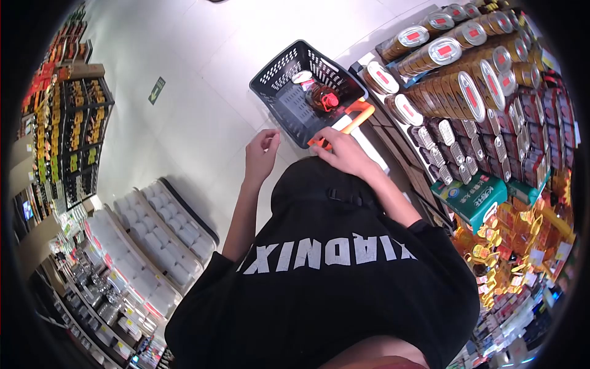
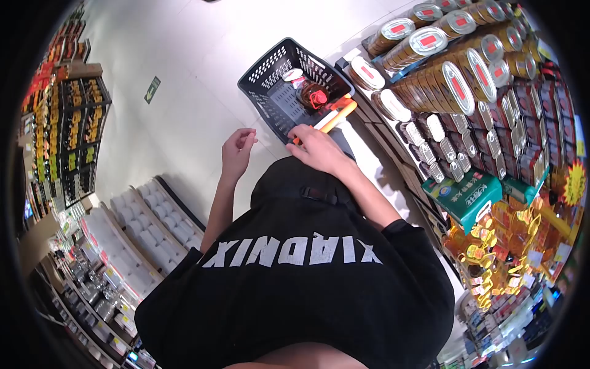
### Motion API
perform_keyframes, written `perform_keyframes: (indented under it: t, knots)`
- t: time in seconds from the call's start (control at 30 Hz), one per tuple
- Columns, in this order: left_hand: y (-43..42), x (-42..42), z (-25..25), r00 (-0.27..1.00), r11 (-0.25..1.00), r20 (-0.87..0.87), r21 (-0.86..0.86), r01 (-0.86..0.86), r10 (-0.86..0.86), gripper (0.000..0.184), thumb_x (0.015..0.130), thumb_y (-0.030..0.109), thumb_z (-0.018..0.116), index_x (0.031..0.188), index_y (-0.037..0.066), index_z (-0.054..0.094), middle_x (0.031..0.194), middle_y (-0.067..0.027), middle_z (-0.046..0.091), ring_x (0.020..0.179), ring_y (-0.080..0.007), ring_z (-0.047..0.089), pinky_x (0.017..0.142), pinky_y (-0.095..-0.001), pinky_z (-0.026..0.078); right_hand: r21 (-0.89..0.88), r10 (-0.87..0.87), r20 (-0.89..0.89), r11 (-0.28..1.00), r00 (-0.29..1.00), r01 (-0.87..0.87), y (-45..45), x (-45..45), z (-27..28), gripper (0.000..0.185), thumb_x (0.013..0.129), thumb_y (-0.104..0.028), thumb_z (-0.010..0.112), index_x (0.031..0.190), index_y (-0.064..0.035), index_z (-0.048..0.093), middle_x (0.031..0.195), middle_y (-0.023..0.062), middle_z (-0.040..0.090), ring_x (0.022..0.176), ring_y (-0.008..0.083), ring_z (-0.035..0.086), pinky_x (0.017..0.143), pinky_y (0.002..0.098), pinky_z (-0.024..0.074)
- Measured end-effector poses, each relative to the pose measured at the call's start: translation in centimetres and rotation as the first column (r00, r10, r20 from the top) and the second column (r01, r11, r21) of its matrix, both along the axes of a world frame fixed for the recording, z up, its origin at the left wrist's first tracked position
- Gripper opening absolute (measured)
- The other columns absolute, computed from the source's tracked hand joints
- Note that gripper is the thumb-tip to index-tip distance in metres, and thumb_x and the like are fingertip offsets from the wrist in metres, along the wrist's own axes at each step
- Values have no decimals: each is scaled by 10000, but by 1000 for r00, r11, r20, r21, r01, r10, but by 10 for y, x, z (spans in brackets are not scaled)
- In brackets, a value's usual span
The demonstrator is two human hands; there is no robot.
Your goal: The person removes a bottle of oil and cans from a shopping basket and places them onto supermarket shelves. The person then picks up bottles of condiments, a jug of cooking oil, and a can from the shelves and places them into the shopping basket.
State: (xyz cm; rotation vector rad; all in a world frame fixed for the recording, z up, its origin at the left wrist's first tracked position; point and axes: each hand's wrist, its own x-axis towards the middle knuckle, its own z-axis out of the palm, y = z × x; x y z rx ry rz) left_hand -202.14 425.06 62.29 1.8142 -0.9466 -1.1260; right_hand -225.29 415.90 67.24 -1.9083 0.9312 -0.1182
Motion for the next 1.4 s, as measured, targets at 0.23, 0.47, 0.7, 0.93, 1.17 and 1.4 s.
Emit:
perform_keyframes:
  t: [0.23,0.47,0.7,0.93,1.17,1.4]
  knots:
    - [2,-5,-13,999,999,-30,47,-14,16,225,965,190,631,1089,11,690,911,-100,717,841,-167,694,752,-317,540,-18,24,59,1000,998,-23,-19,3,-24,285,922,-214,642,1067,29,614,1005,193,636,934,368,646,842,434,511]
    - [-24,-3,-2,999,993,38,116,-24,20,218,966,183,628,1088,14,688,923,-103,721,873,-181,703,735,-325,544,47,57,94,997,994,-62,-56,16,-37,286,914,-212,654,1063,29,615,989,204,644,899,354,659,802,435,521]
    - [-52,-5,12,991,980,86,160,-115,102,230,964,188,637,1110,16,683,930,-102,726,891,-180,709,742,-312,542,319,9,160,946,987,-61,-84,27,-50,246,905,-184,683,1008,31,626,838,164,660,790,294,671,720,388,526]
    - [-52,-21,19,990,982,-66,152,-116,127,280,892,89,708,1155,2,663,1035,-117,717,924,-172,705,851,-309,562,520,27,374,822,927,-233,-79,56,-73,259,980,-209,579,1000,47,612,842,164,658,793,229,668,730,358,520]
    - [-61,18,-2,984,985,-179,172,16,15,305,904,61,677,1196,-13,626,1072,-105,712,969,-173,697,882,-308,551,625,-133,353,770,926,-127,-72,94,-81,168,988,-143,583,1000,21,617,868,92,679,819,158,650,751,312,519]
    - [-85,76,-45,917,967,-346,82,242,-200,293,889,28,688,1168,-35,626,1037,-114,720,956,-168,700,879,-300,548,605,-393,196,769,898,205,-55,133,-81,97,971,-98,638,969,-1,633,820,16,632,754,61,556,696,256,481]
